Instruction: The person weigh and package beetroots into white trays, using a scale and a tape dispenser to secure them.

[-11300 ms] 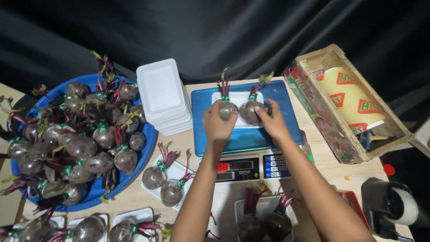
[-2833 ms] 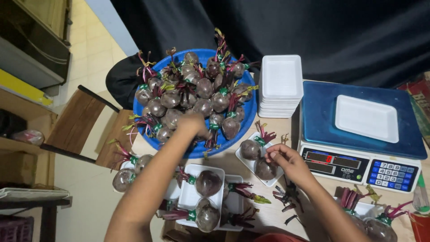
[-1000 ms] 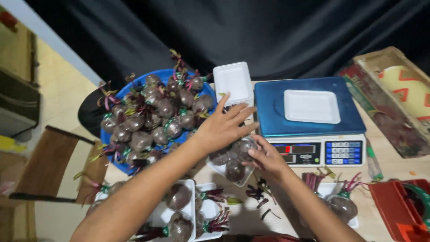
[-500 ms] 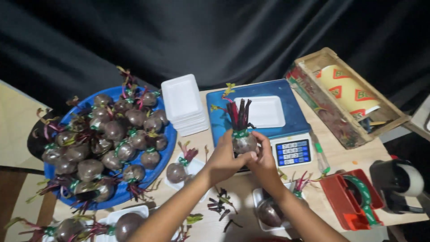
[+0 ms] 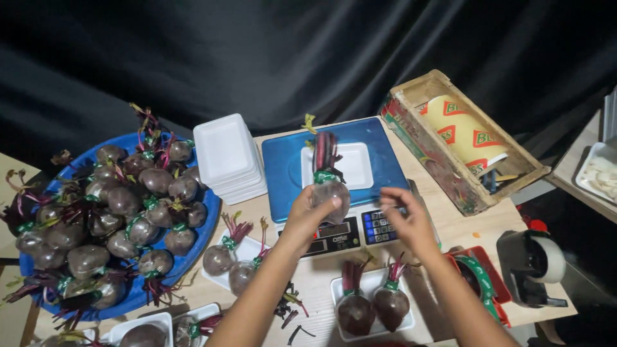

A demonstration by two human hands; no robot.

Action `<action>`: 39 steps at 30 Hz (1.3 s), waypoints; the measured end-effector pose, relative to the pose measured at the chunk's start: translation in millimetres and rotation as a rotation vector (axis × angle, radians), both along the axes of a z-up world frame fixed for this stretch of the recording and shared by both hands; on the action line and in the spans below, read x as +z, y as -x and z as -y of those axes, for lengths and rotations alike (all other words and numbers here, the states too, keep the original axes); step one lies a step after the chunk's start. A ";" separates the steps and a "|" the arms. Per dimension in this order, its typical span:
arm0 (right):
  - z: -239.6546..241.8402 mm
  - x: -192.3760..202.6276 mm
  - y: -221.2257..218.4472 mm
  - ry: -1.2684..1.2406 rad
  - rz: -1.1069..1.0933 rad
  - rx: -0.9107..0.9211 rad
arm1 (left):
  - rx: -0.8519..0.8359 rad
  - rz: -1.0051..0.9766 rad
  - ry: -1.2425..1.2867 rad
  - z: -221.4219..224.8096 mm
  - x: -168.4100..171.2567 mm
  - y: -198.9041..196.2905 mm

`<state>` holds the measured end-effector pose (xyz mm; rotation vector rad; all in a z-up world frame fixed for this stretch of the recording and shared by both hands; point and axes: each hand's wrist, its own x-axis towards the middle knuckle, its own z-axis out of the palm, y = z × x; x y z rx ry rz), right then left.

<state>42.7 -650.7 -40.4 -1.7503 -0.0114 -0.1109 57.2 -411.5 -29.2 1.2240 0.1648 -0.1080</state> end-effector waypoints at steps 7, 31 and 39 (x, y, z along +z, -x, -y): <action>85.9 -49.1 -37.3 0.229 0.026 -0.130 | 0.129 -0.117 -0.110 13.9 52.5 -14.2; 109.8 -45.8 -19.8 0.012 -0.098 -0.133 | -0.049 -0.094 -1.029 73.8 24.2 -91.2; 102.2 -29.4 -20.4 -0.005 -0.099 -0.127 | -0.026 -0.103 -1.008 72.9 26.3 -91.4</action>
